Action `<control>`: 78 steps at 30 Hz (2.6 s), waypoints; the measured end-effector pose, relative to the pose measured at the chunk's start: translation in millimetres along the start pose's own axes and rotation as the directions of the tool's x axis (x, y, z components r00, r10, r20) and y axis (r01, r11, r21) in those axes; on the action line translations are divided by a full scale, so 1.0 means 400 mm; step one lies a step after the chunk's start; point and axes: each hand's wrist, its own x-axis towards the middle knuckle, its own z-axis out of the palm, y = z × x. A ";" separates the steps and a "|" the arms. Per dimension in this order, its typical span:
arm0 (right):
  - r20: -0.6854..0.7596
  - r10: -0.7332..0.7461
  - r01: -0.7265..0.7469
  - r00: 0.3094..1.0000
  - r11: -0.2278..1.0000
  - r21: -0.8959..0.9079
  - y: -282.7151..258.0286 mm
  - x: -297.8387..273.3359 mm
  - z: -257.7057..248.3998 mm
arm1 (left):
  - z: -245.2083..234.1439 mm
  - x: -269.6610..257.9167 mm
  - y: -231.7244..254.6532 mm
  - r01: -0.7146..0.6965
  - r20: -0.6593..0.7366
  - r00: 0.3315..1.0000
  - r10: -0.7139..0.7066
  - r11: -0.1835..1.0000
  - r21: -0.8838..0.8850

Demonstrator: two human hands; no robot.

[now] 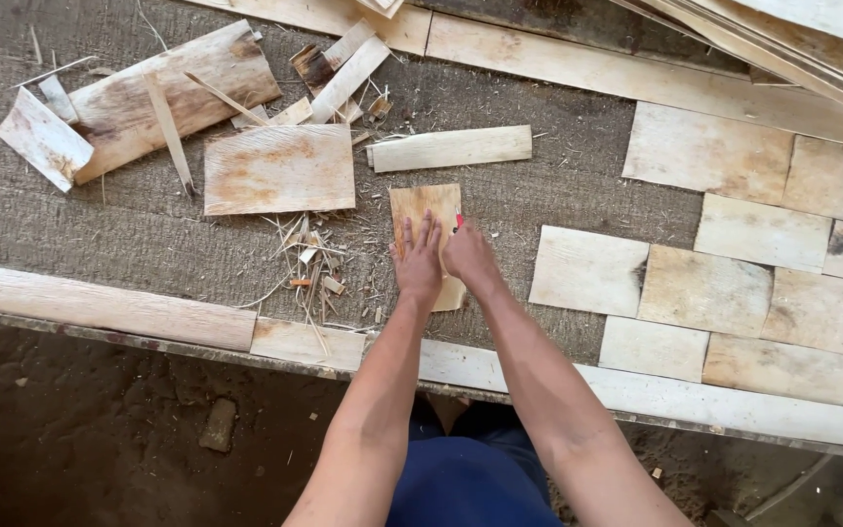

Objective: The person uses a red utility knife to trim and shape a small rectangular wooden plank on a workbench. They repeatedly scrape the edges and surfaces, remove thin shavings, and place the finished piece among other similar planks.

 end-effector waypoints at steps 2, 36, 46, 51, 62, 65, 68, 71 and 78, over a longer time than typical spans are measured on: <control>-0.001 0.002 -0.002 1.000 1.000 0.005 0.023 0.023 0.025 | -0.005 -0.004 0.003 -0.001 0.010 1.000 0.001 1.000 0.001; -0.014 0.027 -0.026 1.000 0.999 0.035 0.147 0.029 0.137 | -0.018 -0.011 0.012 0.018 -0.006 1.000 -0.018 0.999 -0.028; 0.028 0.034 -0.036 0.999 0.994 0.101 0.144 -0.105 0.095 | 0.010 0.004 0.001 0.022 -0.015 1.000 -0.022 1.000 0.013; 0.051 0.051 -0.055 0.997 0.996 0.072 0.156 -0.132 0.104 | -0.014 -0.009 0.007 0.013 -0.030 0.999 -0.013 1.000 0.020; 0.101 0.072 -0.081 0.992 0.993 0.088 0.180 -0.212 0.115 | -0.021 -0.013 0.004 -0.008 -0.016 1.000 0.009 0.999 0.032; 0.112 0.073 -0.081 0.991 0.994 0.073 0.211 -0.221 0.141 | -0.008 -0.008 0.000 -0.016 -0.019 1.000 0.017 0.999 0.040; 0.113 0.062 -0.070 0.992 0.995 0.072 0.227 -0.223 0.166 | -0.001 0.002 -0.009 -0.020 -0.025 0.999 0.021 0.999 0.047; 0.132 0.076 -0.086 0.988 0.994 0.067 0.218 -0.258 0.154 | 0.000 -0.003 -0.013 -0.024 -0.020 1.000 0.025 0.999 0.041; 0.166 0.065 -0.104 0.984 0.966 0.236 0.210 -0.318 0.089 | -0.020 -0.018 -0.008 -0.037 -0.048 0.998 0.038 0.999 0.013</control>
